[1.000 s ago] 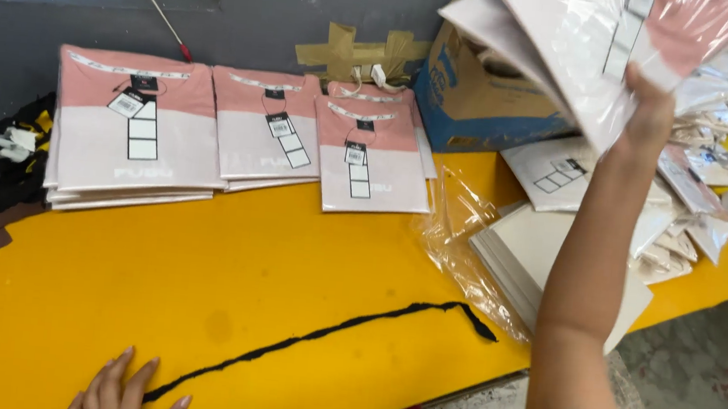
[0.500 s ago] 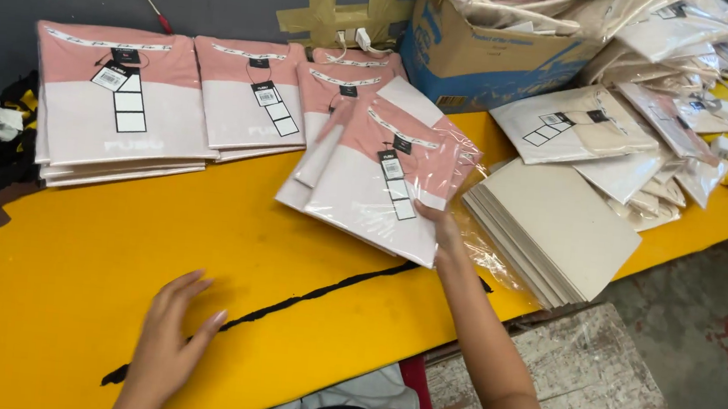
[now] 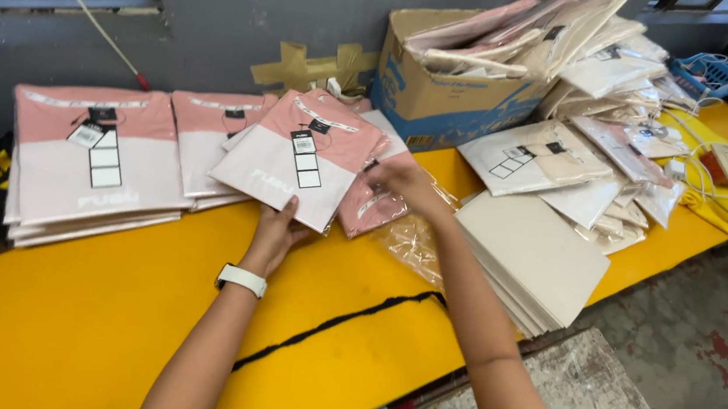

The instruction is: Bundling stacks of folded shirts using a black ribbon, tying knots, and cutting the ribbon with scissors.

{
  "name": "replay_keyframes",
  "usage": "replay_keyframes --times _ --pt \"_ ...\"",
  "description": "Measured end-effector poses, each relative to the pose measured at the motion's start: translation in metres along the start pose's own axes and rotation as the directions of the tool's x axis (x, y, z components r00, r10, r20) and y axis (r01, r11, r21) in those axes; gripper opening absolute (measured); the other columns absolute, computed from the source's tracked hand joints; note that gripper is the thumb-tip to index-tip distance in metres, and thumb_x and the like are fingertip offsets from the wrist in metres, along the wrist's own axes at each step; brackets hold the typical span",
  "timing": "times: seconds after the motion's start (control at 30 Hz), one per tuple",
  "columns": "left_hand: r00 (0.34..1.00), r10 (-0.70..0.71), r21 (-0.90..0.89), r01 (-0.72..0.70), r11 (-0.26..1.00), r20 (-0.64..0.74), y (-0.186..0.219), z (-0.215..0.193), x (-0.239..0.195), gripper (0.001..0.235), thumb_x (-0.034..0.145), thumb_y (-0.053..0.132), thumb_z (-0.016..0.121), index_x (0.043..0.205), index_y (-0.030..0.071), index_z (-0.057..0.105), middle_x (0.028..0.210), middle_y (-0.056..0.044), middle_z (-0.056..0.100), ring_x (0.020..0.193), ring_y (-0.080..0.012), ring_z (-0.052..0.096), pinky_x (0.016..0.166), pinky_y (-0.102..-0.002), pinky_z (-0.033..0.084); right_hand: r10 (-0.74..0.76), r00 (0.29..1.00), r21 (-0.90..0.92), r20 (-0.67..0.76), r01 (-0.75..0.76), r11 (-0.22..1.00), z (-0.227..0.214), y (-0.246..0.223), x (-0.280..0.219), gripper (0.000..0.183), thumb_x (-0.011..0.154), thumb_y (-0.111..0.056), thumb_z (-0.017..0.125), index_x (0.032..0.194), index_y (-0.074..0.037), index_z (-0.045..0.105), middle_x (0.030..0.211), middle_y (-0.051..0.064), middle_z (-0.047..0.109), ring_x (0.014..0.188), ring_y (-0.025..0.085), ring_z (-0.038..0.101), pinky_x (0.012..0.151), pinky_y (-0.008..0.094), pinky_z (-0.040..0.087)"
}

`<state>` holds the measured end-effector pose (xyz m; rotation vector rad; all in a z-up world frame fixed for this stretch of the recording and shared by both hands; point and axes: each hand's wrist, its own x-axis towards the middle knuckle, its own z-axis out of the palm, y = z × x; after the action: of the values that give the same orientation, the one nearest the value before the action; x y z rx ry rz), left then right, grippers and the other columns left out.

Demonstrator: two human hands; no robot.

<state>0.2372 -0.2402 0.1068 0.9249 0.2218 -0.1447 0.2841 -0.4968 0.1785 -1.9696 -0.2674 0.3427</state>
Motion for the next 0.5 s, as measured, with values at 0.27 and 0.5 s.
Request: replay_keyframes --times 0.27,0.5 --pt "0.888 0.350 0.941 -0.211 -0.263 0.297 -0.061 -0.073 0.034 0.092 0.088 0.078 0.042 0.151 0.011 0.041 0.148 -0.013 0.048 0.129 -0.0366 0.046 0.102 -0.053 0.039 -0.714 0.575 -0.886 -0.399 -0.042 0.461 -0.207 -0.028 0.167 0.056 0.076 0.015 0.045 0.122 -0.009 0.067 0.124 0.013 0.061 0.098 0.042 0.054 0.070 0.054 0.049" --pt "0.922 0.319 0.968 -0.162 -0.193 0.218 -0.051 -0.066 0.037 0.079 0.088 0.075 0.047 0.139 0.015 0.051 0.140 -0.008 0.055 0.126 -0.0311 0.049 0.099 -0.050 0.040 -0.110 0.946 -0.947 -0.304 -0.313 -0.079 -0.274 -0.026 0.259 0.073 0.086 -0.015 0.063 0.154 -0.034 0.044 0.152 0.004 0.048 0.138 0.036 0.037 0.110 0.066 0.028"
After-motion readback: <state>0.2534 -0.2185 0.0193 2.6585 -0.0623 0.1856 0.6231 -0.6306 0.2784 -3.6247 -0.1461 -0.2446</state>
